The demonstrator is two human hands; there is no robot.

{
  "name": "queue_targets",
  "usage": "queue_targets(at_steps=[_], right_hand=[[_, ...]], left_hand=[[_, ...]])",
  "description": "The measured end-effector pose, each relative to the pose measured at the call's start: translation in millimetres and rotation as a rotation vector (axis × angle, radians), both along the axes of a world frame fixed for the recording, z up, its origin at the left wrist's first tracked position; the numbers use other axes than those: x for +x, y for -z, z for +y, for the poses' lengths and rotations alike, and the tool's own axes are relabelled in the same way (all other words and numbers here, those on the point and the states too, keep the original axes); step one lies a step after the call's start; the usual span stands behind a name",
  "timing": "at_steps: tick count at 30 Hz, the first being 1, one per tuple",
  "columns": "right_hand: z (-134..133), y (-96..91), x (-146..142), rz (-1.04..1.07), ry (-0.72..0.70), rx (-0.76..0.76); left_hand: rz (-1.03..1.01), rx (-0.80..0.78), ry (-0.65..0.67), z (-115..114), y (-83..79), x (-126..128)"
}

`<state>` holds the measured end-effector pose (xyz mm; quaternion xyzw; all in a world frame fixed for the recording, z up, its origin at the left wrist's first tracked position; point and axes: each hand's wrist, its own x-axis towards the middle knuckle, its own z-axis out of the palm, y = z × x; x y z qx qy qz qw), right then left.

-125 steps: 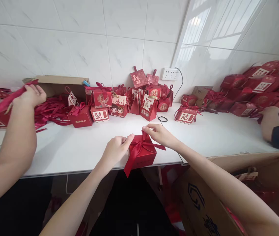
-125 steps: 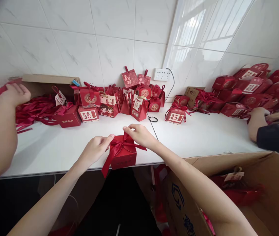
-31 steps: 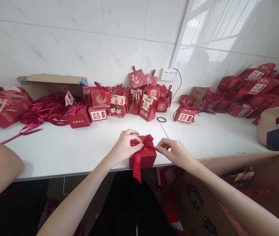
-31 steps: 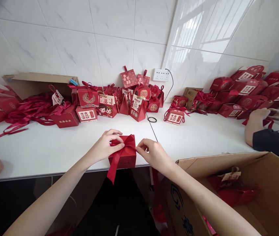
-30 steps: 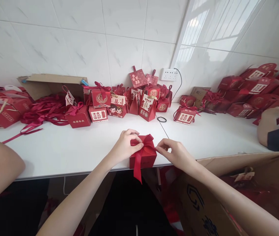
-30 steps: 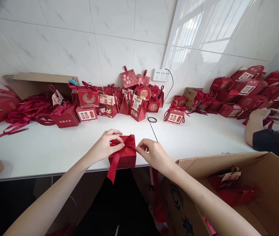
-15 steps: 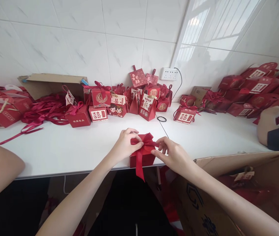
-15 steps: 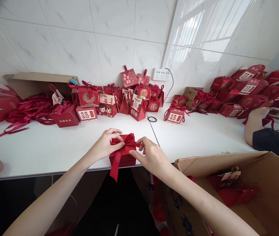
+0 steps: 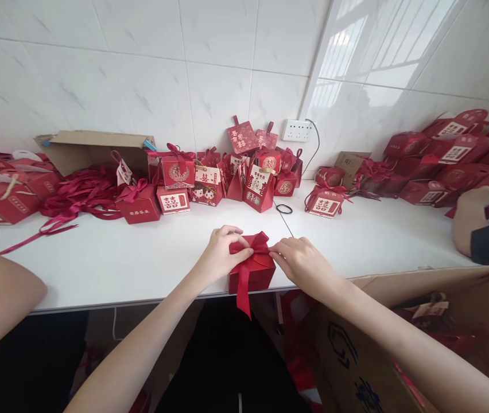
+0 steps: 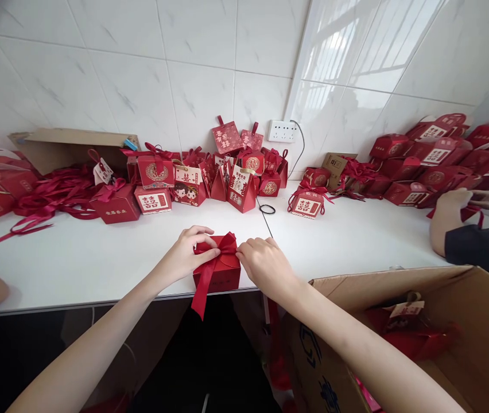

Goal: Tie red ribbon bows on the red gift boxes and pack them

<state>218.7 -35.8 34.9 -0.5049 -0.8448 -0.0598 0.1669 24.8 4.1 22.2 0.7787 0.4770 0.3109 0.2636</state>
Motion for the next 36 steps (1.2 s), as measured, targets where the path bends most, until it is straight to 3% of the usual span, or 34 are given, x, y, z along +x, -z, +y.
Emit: queue_targets(at_steps=[2, 4, 6, 11, 13, 15, 21, 25, 30, 32, 36], right_hand=[[-2, -2.6, -4, -0.146, 0.006, 0.092], [-4, -6.7, -8, -0.106, 0.037, 0.062], [-5, -12.4, -11, 0.075, 0.077, -0.138], [-6, -25.7, -10, 0.552, 0.114, -0.845], [-9, -26.6, -8, 0.646, 0.135, -1.030], [-15, -24.0, -7, 0.677, 0.157, -1.115], [-34, -7.5, -4, 0.534, 0.111, -0.935], [-28, -14.8, 6, 0.397, 0.106, -0.820], [-16, -36.9, 11, 0.381, 0.201, -0.310], [-18, -36.6, 2, 0.385, 0.051, -0.141], [-22, -19.2, -22, 0.203, -0.367, 0.010]], left_hand=[[-0.008, 0.004, -0.012, -1, -0.2, 1], [-0.011, 0.007, -0.018, -1, -0.2, 1], [-0.010, 0.006, -0.014, 0, -0.4, 1], [-0.022, -0.023, 0.005, 2, -1.4, 0], [-0.029, -0.039, 0.011, 3, -1.6, -1], [-0.029, -0.050, 0.015, 4, -1.1, -1], [-0.031, -0.056, 0.034, 4, 0.3, 0], [-0.048, -0.039, 0.074, 5, -6.6, -7], [-0.048, 0.004, 0.177, 7, -16.9, -31], [-0.010, 0.034, 0.220, 8, -16.3, -38], [-0.012, 0.104, 0.203, 9, -8.4, -36]])
